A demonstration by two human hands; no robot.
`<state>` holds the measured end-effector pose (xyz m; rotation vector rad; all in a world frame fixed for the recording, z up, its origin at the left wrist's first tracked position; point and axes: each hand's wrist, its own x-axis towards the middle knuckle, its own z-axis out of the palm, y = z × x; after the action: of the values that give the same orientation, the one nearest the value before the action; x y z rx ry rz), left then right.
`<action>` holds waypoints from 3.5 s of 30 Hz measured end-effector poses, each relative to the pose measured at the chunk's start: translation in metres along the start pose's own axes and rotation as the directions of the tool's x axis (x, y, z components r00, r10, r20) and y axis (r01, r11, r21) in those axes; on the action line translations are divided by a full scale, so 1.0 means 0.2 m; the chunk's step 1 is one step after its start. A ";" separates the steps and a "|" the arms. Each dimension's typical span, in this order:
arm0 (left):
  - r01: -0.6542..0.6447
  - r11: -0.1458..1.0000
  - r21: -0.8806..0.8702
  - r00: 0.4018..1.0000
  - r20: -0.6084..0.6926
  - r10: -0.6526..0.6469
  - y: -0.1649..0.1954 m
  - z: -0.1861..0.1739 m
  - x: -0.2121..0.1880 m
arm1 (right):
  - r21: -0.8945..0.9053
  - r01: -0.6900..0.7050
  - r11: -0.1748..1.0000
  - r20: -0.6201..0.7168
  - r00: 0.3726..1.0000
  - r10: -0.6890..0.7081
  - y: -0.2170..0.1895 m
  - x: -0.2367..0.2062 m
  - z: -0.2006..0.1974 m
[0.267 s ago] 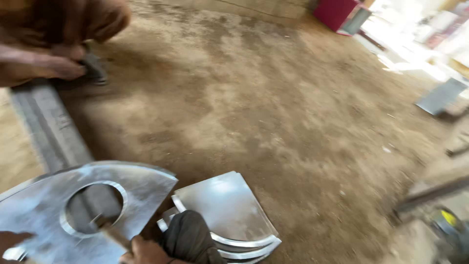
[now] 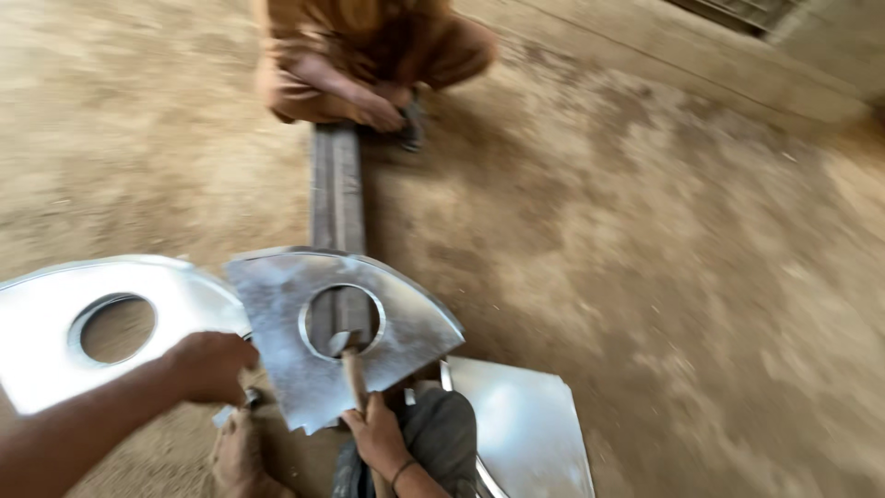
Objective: The person sits on the ground and hammers curved sheet metal pieces laid across a metal beam, striking the edges to bend and shape them. They reposition and turn the pieces between hammering and stack finished pieces aside.
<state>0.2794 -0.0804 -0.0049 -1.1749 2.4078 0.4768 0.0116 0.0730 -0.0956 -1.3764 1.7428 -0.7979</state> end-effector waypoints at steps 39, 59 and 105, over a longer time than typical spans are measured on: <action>0.231 0.919 0.320 0.969 -0.164 -0.186 -0.01 -0.64 0.20 | -0.216 -0.175 0.961 0.052 0.980 0.191 0.16 0.02 0.03; 0.166 0.984 -0.057 0.954 -0.243 -0.175 -0.31 -0.12 0.74 | -0.174 -0.210 0.962 0.122 0.965 0.233 0.20 0.09 -0.14; 0.306 0.856 -0.417 0.901 -0.165 -0.402 -0.10 0.06 0.55 | 0.427 -0.246 0.870 0.118 0.969 0.216 -0.04 -0.01 -0.27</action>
<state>0.2368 -0.1584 -0.0736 -1.9141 2.2681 0.7375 -0.0299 0.0743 -0.0614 -0.8623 1.5188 -0.9288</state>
